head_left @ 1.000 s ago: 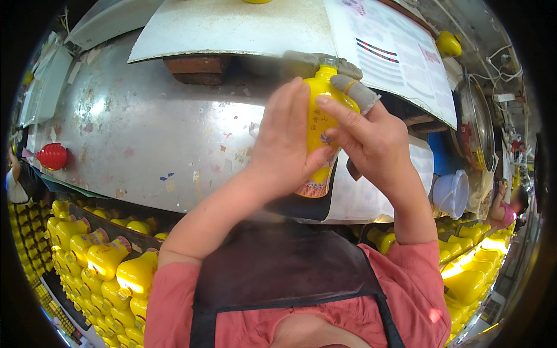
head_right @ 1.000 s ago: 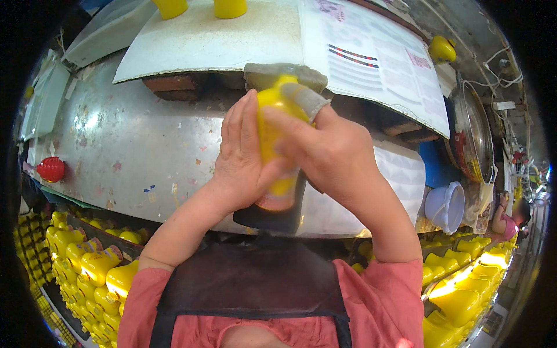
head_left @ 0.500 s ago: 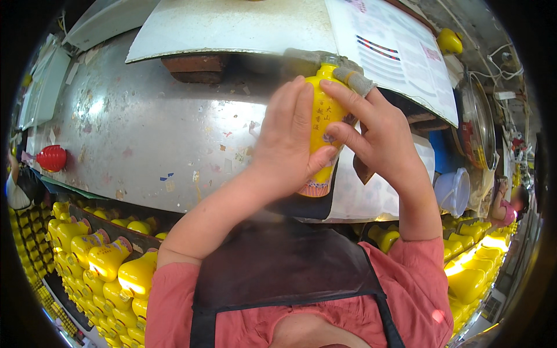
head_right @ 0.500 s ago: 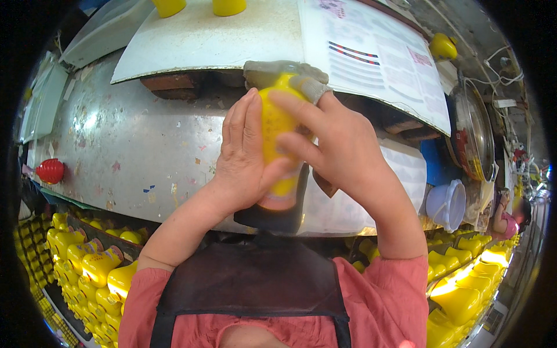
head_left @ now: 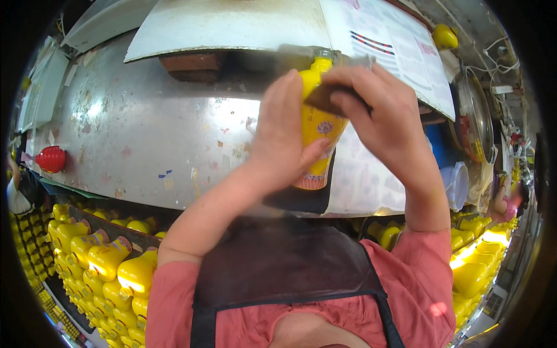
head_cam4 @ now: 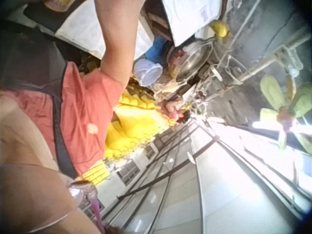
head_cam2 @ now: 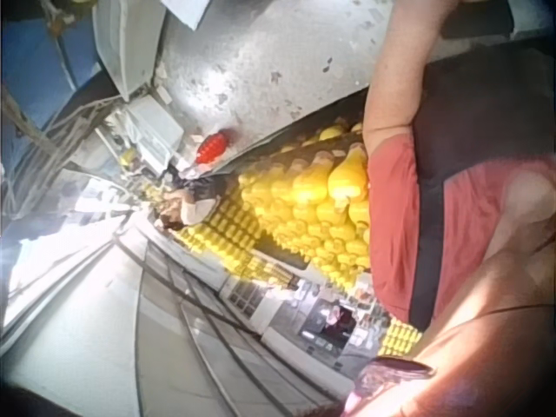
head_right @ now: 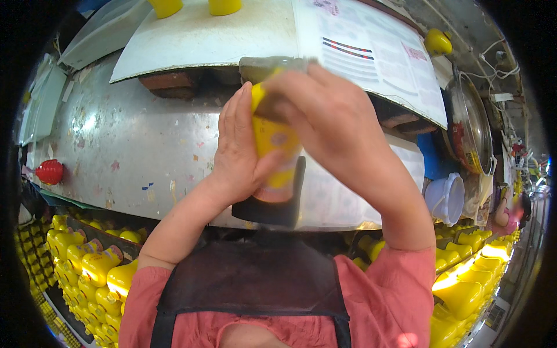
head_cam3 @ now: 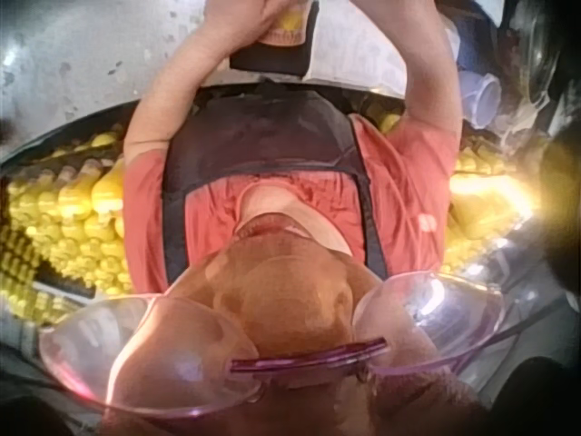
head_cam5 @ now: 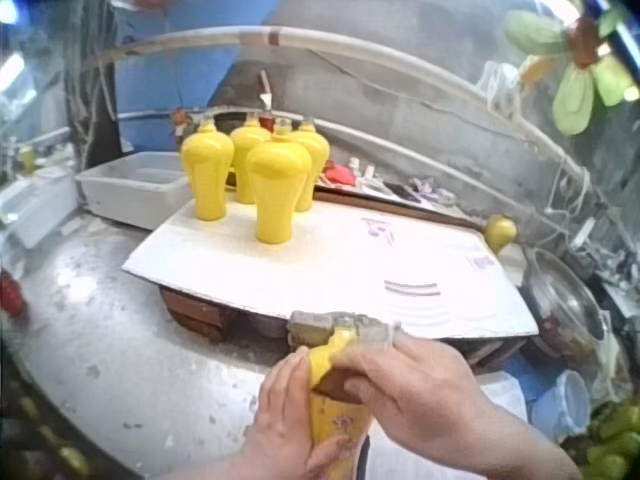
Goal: The person scrubs the exterior of a yellow ceramic vase with a small abrasive pad, then wipes the neck and rim with a cloth. They place the cleaned vase on a nearby tray and repeat the process with another vase.
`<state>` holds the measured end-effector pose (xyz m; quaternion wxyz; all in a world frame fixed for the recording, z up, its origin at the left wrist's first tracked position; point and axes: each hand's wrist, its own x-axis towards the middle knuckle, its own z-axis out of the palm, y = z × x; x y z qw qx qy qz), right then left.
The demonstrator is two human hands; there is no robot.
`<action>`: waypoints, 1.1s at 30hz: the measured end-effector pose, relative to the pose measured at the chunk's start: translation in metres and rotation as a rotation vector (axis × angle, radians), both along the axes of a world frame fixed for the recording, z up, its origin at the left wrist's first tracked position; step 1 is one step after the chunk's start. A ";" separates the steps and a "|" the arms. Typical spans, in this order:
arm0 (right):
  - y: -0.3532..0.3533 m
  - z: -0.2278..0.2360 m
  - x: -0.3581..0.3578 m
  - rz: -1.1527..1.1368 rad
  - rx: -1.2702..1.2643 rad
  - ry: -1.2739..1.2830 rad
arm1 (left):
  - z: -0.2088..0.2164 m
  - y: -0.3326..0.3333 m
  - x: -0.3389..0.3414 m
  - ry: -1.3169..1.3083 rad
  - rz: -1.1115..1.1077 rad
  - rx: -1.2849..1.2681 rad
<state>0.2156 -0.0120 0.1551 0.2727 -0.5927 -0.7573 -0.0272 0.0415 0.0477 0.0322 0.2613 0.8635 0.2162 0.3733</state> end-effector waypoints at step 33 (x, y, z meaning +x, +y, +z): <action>-0.081 -0.076 -0.011 -0.424 -0.277 0.900 | -0.003 -0.014 0.005 -0.127 0.047 -0.224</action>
